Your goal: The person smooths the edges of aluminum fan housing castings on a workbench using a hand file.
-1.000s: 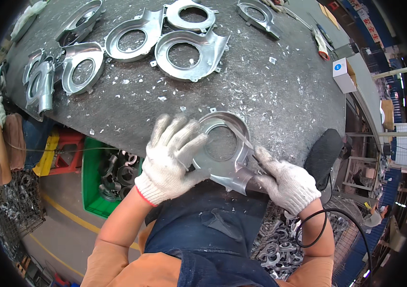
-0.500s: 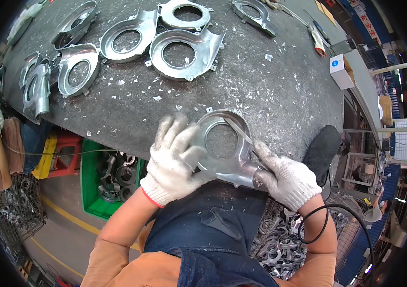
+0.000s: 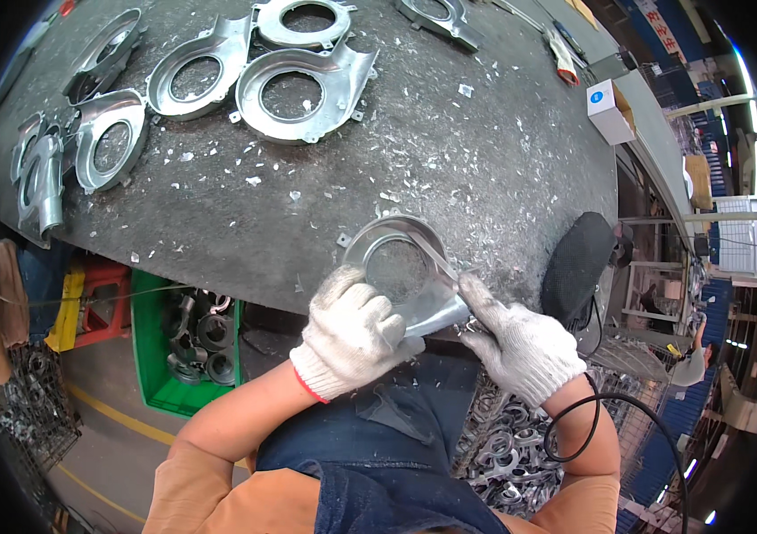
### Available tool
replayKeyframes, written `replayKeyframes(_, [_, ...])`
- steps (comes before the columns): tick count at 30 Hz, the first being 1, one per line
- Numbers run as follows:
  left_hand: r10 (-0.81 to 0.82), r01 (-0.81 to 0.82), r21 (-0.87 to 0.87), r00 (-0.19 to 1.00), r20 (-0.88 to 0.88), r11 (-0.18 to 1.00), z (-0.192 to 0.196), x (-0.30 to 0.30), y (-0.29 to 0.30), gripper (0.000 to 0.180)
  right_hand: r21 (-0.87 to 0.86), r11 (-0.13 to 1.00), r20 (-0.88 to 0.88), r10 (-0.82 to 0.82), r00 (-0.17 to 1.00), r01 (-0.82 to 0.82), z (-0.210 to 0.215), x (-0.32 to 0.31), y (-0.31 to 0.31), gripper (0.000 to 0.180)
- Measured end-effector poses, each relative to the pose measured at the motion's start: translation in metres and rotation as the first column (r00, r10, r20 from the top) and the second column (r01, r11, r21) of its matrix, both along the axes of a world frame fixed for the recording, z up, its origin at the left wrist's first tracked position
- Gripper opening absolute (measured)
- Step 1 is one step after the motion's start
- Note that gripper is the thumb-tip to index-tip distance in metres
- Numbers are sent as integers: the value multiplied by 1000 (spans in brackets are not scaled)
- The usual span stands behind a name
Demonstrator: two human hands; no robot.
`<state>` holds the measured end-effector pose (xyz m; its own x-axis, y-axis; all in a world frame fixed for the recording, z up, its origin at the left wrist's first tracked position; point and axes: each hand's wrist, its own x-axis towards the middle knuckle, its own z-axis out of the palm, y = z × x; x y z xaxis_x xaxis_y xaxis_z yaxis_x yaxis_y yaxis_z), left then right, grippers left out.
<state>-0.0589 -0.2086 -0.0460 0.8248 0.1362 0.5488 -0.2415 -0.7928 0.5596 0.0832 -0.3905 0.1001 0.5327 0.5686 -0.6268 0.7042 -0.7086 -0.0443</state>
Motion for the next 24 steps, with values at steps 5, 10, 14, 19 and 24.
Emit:
replayKeyframes(5, [-29, 30, 12, 999, -44, 999, 4, -2, 3, 41, -19, 1000, -27, 24, 999, -25, -2, 9, -7, 75])
replayKeyframes(10, [-56, 83, 221, 990, -126, 972, 3, -15, 12, 34, 266, 956, -53, -115, 992, 125, -39, -5, -48, 78])
replayKeyframes(14, [-116, 139, 174, 984, -135, 975, 25, -14, 16, 32, 647, 486, -287, -557, 779, 587, -80, -45, -91, 48])
replayKeyframes(19, [-90, 103, 72, 982, -166, 992, 51, -24, 19, 22, 513, 571, -305, -577, 758, 641, -86, -59, -73, 44])
replayKeyframes(24, [-147, 151, 22, 980, -133, 988, 51, -17, 13, 21, 555, 631, -276, -475, 835, 542, -74, -51, -71, 46])
